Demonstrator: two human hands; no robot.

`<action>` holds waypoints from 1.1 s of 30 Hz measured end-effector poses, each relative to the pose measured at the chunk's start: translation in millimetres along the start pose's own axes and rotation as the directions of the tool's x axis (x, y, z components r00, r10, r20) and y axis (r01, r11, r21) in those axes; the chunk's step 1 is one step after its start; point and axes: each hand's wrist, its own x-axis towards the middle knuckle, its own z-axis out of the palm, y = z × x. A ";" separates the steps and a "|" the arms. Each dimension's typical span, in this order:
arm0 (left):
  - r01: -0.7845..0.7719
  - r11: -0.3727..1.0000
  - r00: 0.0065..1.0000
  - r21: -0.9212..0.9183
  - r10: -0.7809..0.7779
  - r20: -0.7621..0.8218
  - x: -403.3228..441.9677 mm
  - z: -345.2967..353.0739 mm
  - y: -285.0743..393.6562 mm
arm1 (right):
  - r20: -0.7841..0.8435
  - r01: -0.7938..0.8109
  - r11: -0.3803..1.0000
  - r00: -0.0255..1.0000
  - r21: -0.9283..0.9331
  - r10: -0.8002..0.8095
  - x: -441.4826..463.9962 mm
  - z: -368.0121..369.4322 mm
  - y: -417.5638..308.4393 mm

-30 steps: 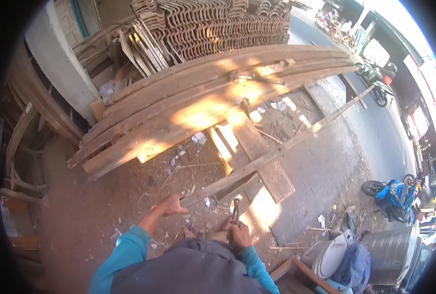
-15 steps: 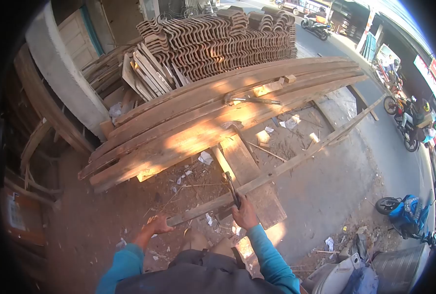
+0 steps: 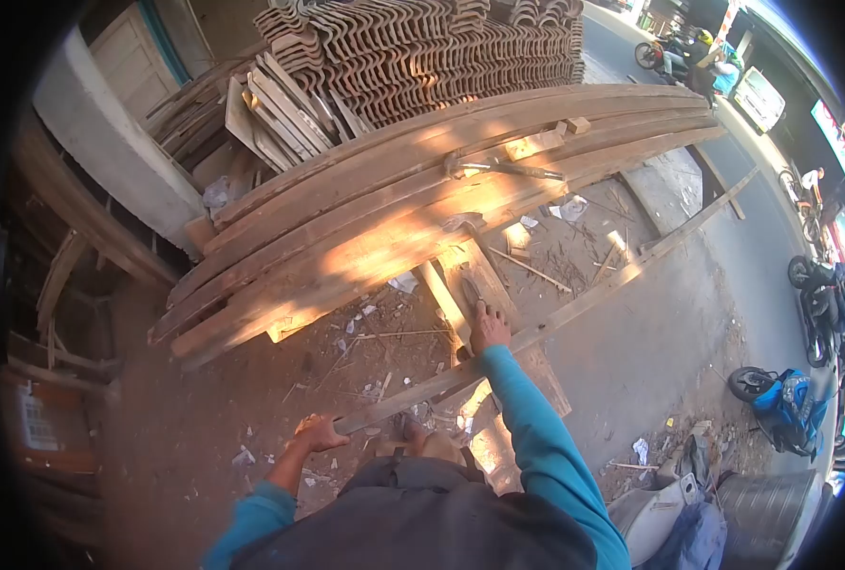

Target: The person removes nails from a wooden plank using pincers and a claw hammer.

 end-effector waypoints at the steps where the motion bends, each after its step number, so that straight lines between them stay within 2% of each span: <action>1: 0.003 1.000 1.000 -0.003 -0.003 0.008 -1.7 2.3 -3.1 | 0.058 -0.036 0.996 0.998 -0.076 0.040 0.6 -3.0 -3.1; 3: -0.011 0.990 0.995 0.141 0.025 -0.098 -0.4 1.9 0.1 | 0.079 -0.016 0.992 0.997 -0.123 0.026 -1.1 -8.4 -7.9; 7: -0.059 0.990 0.992 0.131 0.073 -0.105 6.5 -1.3 -8.4 | 0.056 0.035 0.992 0.998 -0.124 -0.028 2.0 1.3 -2.5; 9: -0.162 0.986 0.986 0.049 0.164 -0.038 7.3 -6.5 -8.0 | 0.044 0.064 0.987 0.997 -0.149 -0.058 5.0 10.1 5.4; 12: -0.170 0.985 0.985 0.002 0.170 0.002 14.6 -1.8 -15.5 | 0.047 0.062 0.990 0.997 -0.125 -0.057 19.0 7.6 8.8; 15: -0.202 0.979 0.975 0.017 0.202 -0.095 8.8 1.5 -8.6 | 0.089 0.063 0.993 0.995 -0.095 -0.055 21.5 -15.1 9.1; 16: -0.193 0.981 0.977 0.018 0.193 -0.088 5.6 0.3 -6.2 | 0.098 0.062 0.994 0.994 -0.088 -0.053 30.2 -10.4 20.4; 19: -0.090 0.994 0.996 0.056 0.089 0.015 -6.6 -4.6 14.9 | 0.252 0.224 0.973 0.940 0.053 -0.230 57.2 -20.4 53.6; 20: -0.063 0.997 0.998 0.047 0.063 -0.003 -14.5 -10.7 24.8 | 0.290 0.256 0.961 0.917 0.103 -0.275 61.4 -39.4 49.8; 21: -0.034 0.999 0.999 0.041 0.035 -0.022 -20.6 -15.8 30.8 | 0.272 0.198 0.975 0.937 0.099 -0.218 68.3 -56.1 39.7; 22: -0.017 0.999 1.000 0.045 0.017 0.002 -23.1 -19.1 34.1 | 0.141 0.163 0.957 0.969 0.239 -0.200 82.5 -55.0 45.0; 24: -0.010 0.999 0.998 0.043 0.012 -0.054 -26.4 -18.5 38.3 | -0.040 0.210 0.950 0.978 0.232 -0.206 106.3 -102.2 24.5; 26: 0.004 1.000 0.999 0.025 -0.003 -0.039 -24.7 -15.6 39.3 | -0.297 0.325 0.924 0.919 0.203 -0.259 160.3 -108.0 36.8; 27: 0.000 1.000 1.000 0.011 0.000 -0.031 -23.1 -14.7 38.2 | -0.296 0.269 0.934 0.935 0.235 -0.195 179.2 -127.5 30.3; 29: 0.023 1.000 0.999 0.015 -0.022 -0.045 -17.9 -13.1 38.2 | -0.460 0.326 0.941 0.852 0.092 -0.250 234.5 -139.3 41.7; 30: 0.020 0.999 0.998 0.026 -0.018 -0.059 -12.1 -10.6 37.9 | -0.516 0.317 0.943 0.794 -0.100 -0.321 261.4 -143.9 51.7; 32: 0.047 0.999 0.995 -0.009 -0.048 -0.084 6.7 -1.0 29.2 | -0.429 0.098 0.948 0.874 -0.303 -0.228 314.5 -142.5 80.6; 33: -0.037 0.999 0.996 -0.002 0.037 -0.081 8.0 -8.9 28.8 | -0.452 0.085 0.897 0.841 -0.433 -0.298 339.7 -128.1 112.3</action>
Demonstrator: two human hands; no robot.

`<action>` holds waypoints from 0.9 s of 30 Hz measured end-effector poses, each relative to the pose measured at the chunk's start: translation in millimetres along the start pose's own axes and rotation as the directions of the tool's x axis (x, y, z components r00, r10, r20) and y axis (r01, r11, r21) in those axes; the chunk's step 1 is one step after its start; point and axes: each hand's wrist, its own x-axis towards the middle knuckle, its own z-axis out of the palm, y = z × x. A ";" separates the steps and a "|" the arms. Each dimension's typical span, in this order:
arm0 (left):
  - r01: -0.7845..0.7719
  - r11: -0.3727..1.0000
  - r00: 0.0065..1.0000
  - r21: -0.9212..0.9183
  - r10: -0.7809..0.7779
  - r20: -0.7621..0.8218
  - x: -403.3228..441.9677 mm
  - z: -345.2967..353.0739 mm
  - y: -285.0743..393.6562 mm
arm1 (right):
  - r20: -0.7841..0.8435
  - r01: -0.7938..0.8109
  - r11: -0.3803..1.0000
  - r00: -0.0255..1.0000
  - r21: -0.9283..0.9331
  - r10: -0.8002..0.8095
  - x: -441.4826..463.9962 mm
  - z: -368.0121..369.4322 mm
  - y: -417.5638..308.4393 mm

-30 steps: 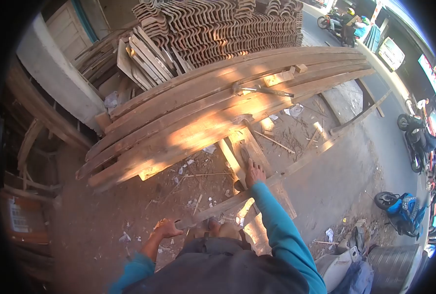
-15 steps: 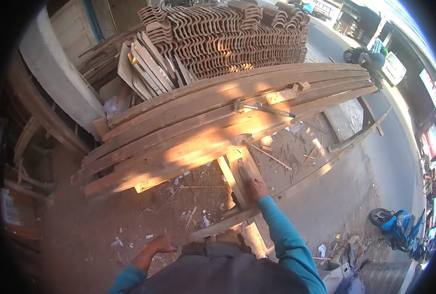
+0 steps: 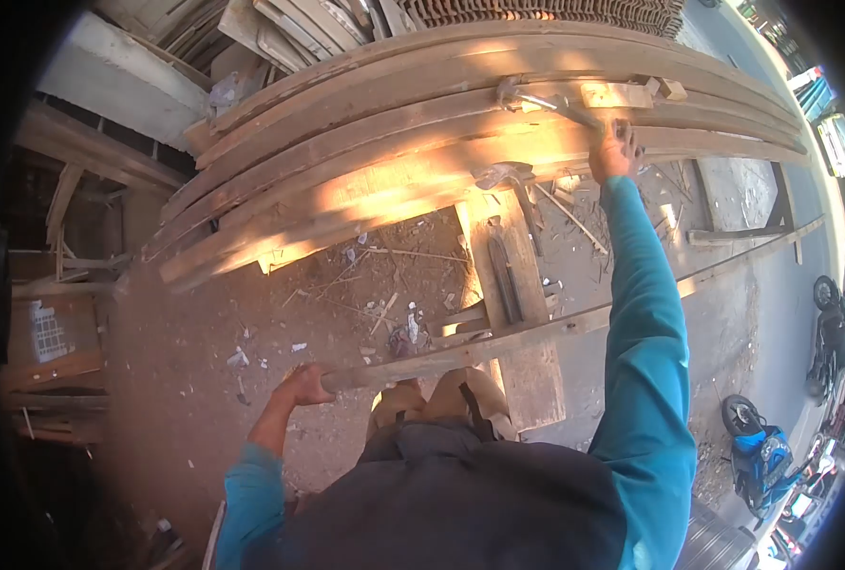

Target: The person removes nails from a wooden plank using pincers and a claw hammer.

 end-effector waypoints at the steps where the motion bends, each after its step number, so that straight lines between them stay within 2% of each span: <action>1: 0.074 0.996 0.997 0.048 -0.075 0.008 3.5 2.0 0.3 | 0.176 -0.036 0.993 0.983 -0.111 0.056 14.7 -10.2 -1.2; 2: 0.028 1.000 0.999 0.012 -0.028 -0.020 4.8 7.7 -5.4 | 0.211 0.086 0.992 0.975 -0.093 -0.065 36.1 61.7 58.3; 3: 0.109 0.994 0.994 0.014 -0.109 0.011 1.2 -2.8 7.5 | 0.464 0.042 0.982 0.884 -0.185 0.050 46.3 2.6 18.2; 4: 0.093 0.995 0.996 0.034 -0.093 0.003 6.3 7.2 -6.1 | 0.559 0.024 0.984 0.825 -0.177 0.080 56.8 -2.1 14.2; 5: 0.092 0.994 0.996 0.057 -0.092 0.002 3.3 2.5 0.0 | 0.338 0.052 0.993 0.941 -0.101 -0.015 53.0 6.4 17.6; 7: 0.100 0.992 0.995 0.076 -0.100 -0.005 5.5 5.3 -3.0 | 0.247 0.310 0.928 0.934 -0.204 -0.258 94.5 84.0 68.0; 8: 0.074 0.993 0.997 0.090 -0.072 -0.020 4.0 6.4 -5.4 | 0.332 0.312 0.940 0.909 -0.137 -0.253 91.0 38.6 42.9; 9: 0.100 0.993 0.995 0.065 -0.099 -0.022 4.3 6.9 -8.7 | 0.366 0.400 0.912 0.865 -0.090 -0.343 111.1 74.3 72.7; 10: 0.091 0.993 0.996 0.074 -0.088 -0.033 5.6 8.7 -10.8 | 0.454 0.396 0.910 0.837 -0.119 -0.305 109.6 58.9 55.0; 12: 0.075 0.994 0.997 0.076 -0.073 -0.041 5.4 12.4 -11.0 | 0.429 0.394 0.919 0.831 -0.001 -0.355 94.9 42.4 40.2; 13: 0.071 0.995 0.997 0.077 -0.068 -0.037 6.0 11.7 -10.9 | 0.429 0.400 0.917 0.829 -0.004 -0.360 93.7 41.2 38.4; 15: 0.061 0.995 0.998 0.075 -0.059 -0.032 7.3 9.9 -9.4 | 0.263 0.396 0.900 0.862 0.184 -0.433 86.8 35.2 32.5; 16: 0.090 0.993 0.996 0.073 -0.092 0.020 8.3 7.9 -8.5 | 0.264 0.396 0.901 0.862 0.181 -0.432 79.3 27.7 32.5; 18: 0.104 0.992 0.991 0.070 -0.110 0.076 6.0 6.5 -8.7 | 0.254 0.268 0.866 0.882 0.421 -0.397 49.9 -2.6 36.8; 19: 0.090 0.994 0.996 0.069 -0.092 0.020 5.1 7.2 -8.5 | 0.307 0.132 0.851 0.896 0.508 -0.322 27.8 -21.7 33.5; 20: 0.076 0.995 0.997 0.064 -0.074 -0.036 3.5 8.8 -8.7 | 0.163 0.187 0.775 0.923 0.604 -0.350 -15.8 -75.8 5.6; 21: 0.061 0.997 0.998 0.056 -0.059 -0.031 2.3 10.3 -9.1 | 0.274 0.022 0.828 0.939 0.560 -0.210 -49.8 -114.0 -7.0; 22: 0.048 0.997 0.998 0.057 -0.047 -0.031 2.8 9.7 -9.1 | 0.276 -0.066 0.796 0.952 0.602 -0.129 -81.6 -125.3 -6.1; 23: 0.035 0.998 0.999 0.061 -0.033 -0.035 3.6 7.7 -9.9 | 0.308 -0.174 0.673 0.948 0.719 -0.084 -123.1 -153.5 -24.7; 24: 0.019 0.998 0.999 0.058 -0.017 -0.036 3.1 4.4 -10.0 | 0.266 -0.181 0.442 0.954 0.878 -0.138 -162.6 -185.6 -57.6; 25: 0.007 0.999 1.000 0.042 -0.006 -0.024 1.4 1.1 -9.7 | 0.302 -0.178 0.462 0.930 0.869 -0.210 -189.6 -200.5 -69.1; 26: -0.008 1.000 1.000 0.028 0.008 -0.006 0.2 1.9 -9.5 | 0.369 -0.254 0.422 0.904 0.871 -0.217 -216.5 -234.0 -101.8; 27: -0.046 0.998 0.999 0.034 0.046 0.001 -0.6 7.9 -12.1 | 0.280 -0.237 0.205 0.936 0.950 -0.215 -269.2 -231.4 -129.8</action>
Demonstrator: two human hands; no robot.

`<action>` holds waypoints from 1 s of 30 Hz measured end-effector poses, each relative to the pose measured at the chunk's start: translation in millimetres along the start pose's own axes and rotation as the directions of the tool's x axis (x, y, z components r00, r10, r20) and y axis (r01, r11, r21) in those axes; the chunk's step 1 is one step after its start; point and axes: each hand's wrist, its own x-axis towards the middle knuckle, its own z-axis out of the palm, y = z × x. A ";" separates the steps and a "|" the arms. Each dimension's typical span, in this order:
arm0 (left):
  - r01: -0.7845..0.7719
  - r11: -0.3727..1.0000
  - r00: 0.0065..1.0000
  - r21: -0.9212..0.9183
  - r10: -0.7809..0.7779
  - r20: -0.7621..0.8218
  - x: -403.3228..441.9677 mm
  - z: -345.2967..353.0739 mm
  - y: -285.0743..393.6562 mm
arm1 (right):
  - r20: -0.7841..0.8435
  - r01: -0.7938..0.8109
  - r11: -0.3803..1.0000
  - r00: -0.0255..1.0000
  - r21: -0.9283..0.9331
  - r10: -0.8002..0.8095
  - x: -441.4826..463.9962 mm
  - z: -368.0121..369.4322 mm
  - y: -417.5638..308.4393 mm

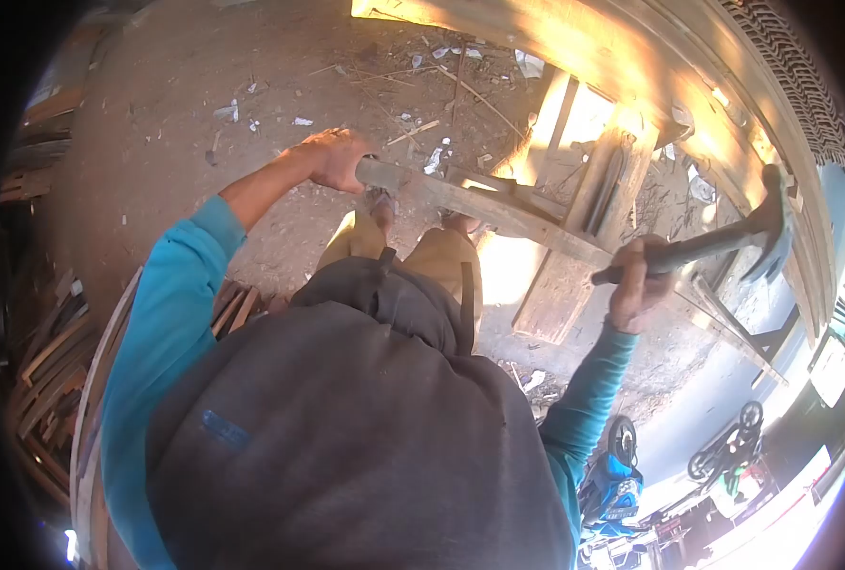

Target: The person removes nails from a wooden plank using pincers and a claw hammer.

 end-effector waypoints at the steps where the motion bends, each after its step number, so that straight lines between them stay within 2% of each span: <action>1: 0.009 1.000 1.000 0.000 -0.009 -0.029 1.1 2.0 -3.2 | 0.009 -0.079 0.995 0.997 0.060 0.079 -27.9 29.8 -15.2; 3: 0.004 1.000 0.999 0.003 -0.003 -0.053 2.0 6.5 -8.6 | 0.129 -0.141 0.975 0.984 0.173 0.119 -75.4 76.1 -22.6; 5: -0.106 0.994 0.975 -0.014 0.101 -0.197 1.5 14.5 -12.1 | 0.098 -0.258 0.933 0.966 0.250 0.241 -119.2 115.8 -39.9; 6: -0.125 0.992 0.972 -0.011 0.120 -0.200 1.5 19.6 -15.6 | 0.152 -0.351 0.922 0.932 0.163 0.328 -130.7 127.0 -62.3; 7: -0.176 0.984 0.931 0.036 0.178 -0.318 0.7 26.7 -21.5 | 0.131 -0.413 0.903 0.908 0.116 0.398 -146.2 135.9 -54.5; 8: -0.218 0.972 0.874 0.084 0.233 -0.426 0.2 35.2 -27.2 | 0.138 -0.390 0.917 0.907 -0.090 0.399 -157.9 137.5 -50.4; 9: -0.229 0.969 0.867 0.089 0.245 -0.434 1.6 44.7 -37.3 | 0.143 -0.346 0.892 0.906 -0.289 0.398 -166.7 138.9 -51.7; 11: -0.206 0.975 0.877 0.080 0.220 -0.426 6.6 58.4 -57.8 | 0.192 -0.195 0.831 0.922 -0.522 0.337 -179.9 147.3 -67.0; 12: -0.207 0.975 0.871 0.079 0.221 -0.440 6.9 52.7 -58.7 | 0.253 -0.062 0.794 0.930 -0.604 0.266 -185.3 148.9 -68.9; 13: -0.141 0.988 0.933 0.062 0.154 -0.324 4.1 43.6 -56.5 | 0.343 0.102 0.818 0.931 -0.566 0.121 -190.8 149.9 -68.5; 14: -0.076 0.996 0.977 0.055 0.085 -0.197 1.2 34.6 -53.4 | 0.434 0.224 0.796 0.899 -0.563 0.054 -193.7 148.7 -68.7; 15: -0.082 0.995 0.975 0.054 0.091 -0.204 -2.1 24.7 -49.8 | 0.521 0.342 0.763 0.854 -0.548 -0.008 -194.1 149.5 -73.5; 16: -0.117 0.992 0.980 0.036 0.121 -0.160 -5.9 14.5 -45.8 | 0.586 0.381 0.734 0.810 -0.562 0.027 -195.4 151.2 -76.1; 17: -0.149 0.989 0.982 0.019 0.151 -0.116 -6.7 7.7 -44.0 | 0.586 0.388 0.728 0.810 -0.565 0.023 -193.5 150.8 -73.9; 19: -0.177 0.983 0.977 0.053 0.182 -0.111 1.1 3.5 -48.7 | 0.725 0.621 0.600 0.682 -0.505 -0.096 -186.1 153.5 -59.1; 20: -0.202 0.976 0.973 0.080 0.209 -0.094 5.4 3.2 -51.5 | 0.740 0.652 0.530 0.669 -0.543 -0.065 -182.3 150.5 -50.0; 21: -0.204 0.975 0.973 0.083 0.211 -0.097 10.5 2.6 -54.5 | 0.714 0.617 0.545 0.699 -0.567 -0.049 -176.2 147.2 -44.6; 23: -0.136 0.990 0.991 -0.024 0.136 0.006 19.3 2.0 -57.2 | 0.518 0.367 0.547 0.842 -0.752 0.148 -170.5 140.2 -30.8; 24: -0.141 0.990 0.990 -0.025 0.141 0.001 16.6 -2.3 -55.3 | 0.434 0.248 0.538 0.865 -0.806 0.251 -163.8 139.3 -29.2; 25: -0.181 0.980 0.983 -0.084 0.181 0.002 11.5 -7.6 -54.5 | 0.436 0.248 0.503 0.849 -0.828 0.298 -158.9 137.6 -29.1; 28: -0.238 0.961 0.970 -0.138 0.242 0.007 19.3 -6.3 -62.6 | 0.452 0.274 0.538 0.862 -0.797 0.230 -161.9 144.3 -45.3; 30: -0.267 0.956 0.962 -0.119 0.271 0.018 28.2 -7.9 -68.1 | 0.602 0.429 0.637 0.796 -0.640 0.069 -160.5 155.5 -57.9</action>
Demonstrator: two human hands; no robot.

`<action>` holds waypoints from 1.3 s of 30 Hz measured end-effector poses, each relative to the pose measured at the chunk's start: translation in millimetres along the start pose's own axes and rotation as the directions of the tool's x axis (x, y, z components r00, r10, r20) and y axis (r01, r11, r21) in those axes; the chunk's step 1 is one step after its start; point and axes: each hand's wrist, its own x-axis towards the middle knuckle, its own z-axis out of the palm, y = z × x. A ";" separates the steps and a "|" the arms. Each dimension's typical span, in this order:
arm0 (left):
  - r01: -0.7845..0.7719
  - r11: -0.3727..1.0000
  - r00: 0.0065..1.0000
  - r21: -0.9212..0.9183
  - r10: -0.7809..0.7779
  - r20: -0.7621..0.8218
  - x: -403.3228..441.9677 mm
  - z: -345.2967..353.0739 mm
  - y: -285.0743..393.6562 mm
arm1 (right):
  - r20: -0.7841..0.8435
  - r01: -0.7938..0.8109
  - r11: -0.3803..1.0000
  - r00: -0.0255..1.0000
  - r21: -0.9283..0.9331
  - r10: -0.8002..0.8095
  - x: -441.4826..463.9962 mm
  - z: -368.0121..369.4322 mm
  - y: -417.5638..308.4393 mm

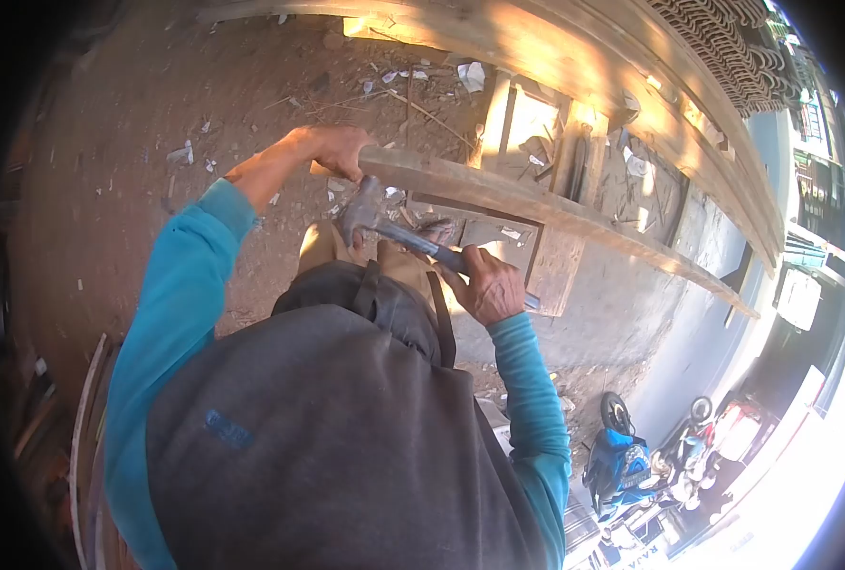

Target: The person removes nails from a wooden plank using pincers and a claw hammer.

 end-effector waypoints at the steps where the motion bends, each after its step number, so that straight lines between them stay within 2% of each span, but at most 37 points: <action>1: 0.034 0.999 0.999 0.017 -0.034 -0.020 0.2 2.1 0.1 | -0.024 0.083 0.996 0.996 0.010 -0.083 0.8 -0.6 -5.5; 3: 0.072 0.997 0.997 0.025 -0.071 -0.040 -2.6 4.0 3.1 | -0.069 0.237 0.970 0.968 -0.055 -0.241 7.0 -1.7 -0.5; 5: 0.049 0.998 0.998 0.043 -0.047 -0.039 -10.6 -2.5 14.1 | -0.032 0.055 0.994 0.998 -0.099 -0.059 3.9 10.6 27.4; 6: 0.050 0.998 0.998 0.037 -0.048 -0.041 -11.7 -2.1 15.7 | 0.047 -0.240 0.965 0.968 -0.104 0.246 5.9 12.4 33.2; 10: 0.070 0.985 0.996 -0.158 -0.077 -0.038 -15.3 -9.3 11.3 | 0.085 -0.275 0.949 0.953 -0.151 0.290 11.1 -2.1 34.8; 12: 0.054 0.978 0.998 -0.200 -0.059 -0.019 -9.5 -6.5 9.8 | -0.013 -0.082 0.994 0.997 -0.075 0.081 9.1 -12.3 14.9; 13: 0.020 0.988 0.998 -0.150 -0.027 -0.048 -5.4 -3.8 4.8 | -0.020 -0.094 0.993 0.996 -0.078 0.092 7.7 -13.2 16.2; 15: -0.037 0.998 0.993 -0.057 0.031 -0.112 -1.5 1.4 -2.6 | -0.076 0.179 0.983 0.981 0.027 -0.176 10.0 -12.3 21.6; 16: -0.037 0.998 0.993 -0.058 0.031 -0.114 -3.6 1.0 -0.1 | -0.069 0.206 0.978 0.976 -0.036 -0.208 11.5 -6.6 34.5; 17: -0.023 1.000 0.991 -0.010 0.022 -0.130 -6.5 2.0 2.5 | -0.067 0.209 0.977 0.975 -0.036 -0.211 12.4 3.8 43.7; 18: -0.006 0.999 0.988 0.037 0.011 -0.151 -11.2 1.4 6.7 | -0.013 -0.038 0.998 0.999 -0.056 0.037 14.2 15.0 53.6; 19: -0.001 0.999 0.988 0.032 0.006 -0.156 -19.1 -0.2 18.2 | 0.037 -0.279 0.956 0.958 -0.089 0.283 14.9 19.0 55.9; 21: 0.124 0.991 0.991 0.048 -0.120 -0.067 -29.6 -16.4 36.0 | 0.016 -0.258 0.961 0.965 -0.100 0.261 24.5 18.3 55.4; 25: 0.140 0.989 0.990 -0.045 -0.141 -0.017 -14.3 -6.4 16.0 | -0.030 -0.189 0.982 0.981 0.016 0.189 3.7 8.7 26.6; 27: 0.020 0.998 0.991 0.053 -0.013 -0.133 -11.2 0.3 7.6 | -0.109 0.087 0.994 0.991 0.070 -0.079 0.4 16.1 40.6; 28: 0.017 0.998 0.991 0.056 -0.010 -0.131 -18.6 -6.0 21.7 | -0.068 -0.003 0.999 0.998 0.034 0.006 1.0 24.2 47.9; 29: 0.072 0.997 0.992 0.025 -0.069 -0.109 -28.0 -14.1 35.8 | -0.069 -0.001 0.999 0.998 0.033 0.004 4.7 32.8 55.6; 31: 0.137 0.990 0.987 -0.010 -0.138 -0.082 -31.8 -10.5 37.9 | 0.011 -0.381 0.924 0.924 -0.036 0.382 14.4 41.9 50.7; 33: 0.160 0.980 0.982 0.115 -0.146 -0.120 -14.8 -2.8 15.2 | 0.039 -0.377 0.926 0.926 0.014 0.376 15.8 37.5 41.8; 35: 0.137 0.984 0.985 0.110 -0.123 -0.124 -16.4 7.0 10.4 | -0.033 -0.295 0.938 0.952 0.181 0.306 5.8 31.7 23.3; 36: 0.110 0.988 0.984 0.111 -0.093 -0.149 -16.6 5.0 10.8 | 0.031 -0.308 0.934 0.951 0.179 0.308 3.9 27.9 18.9; 39: 0.101 0.988 0.983 0.118 -0.081 -0.162 -20.9 0.2 24.3 | 0.038 -0.407 0.910 0.914 0.078 0.405 9.3 59.3 31.3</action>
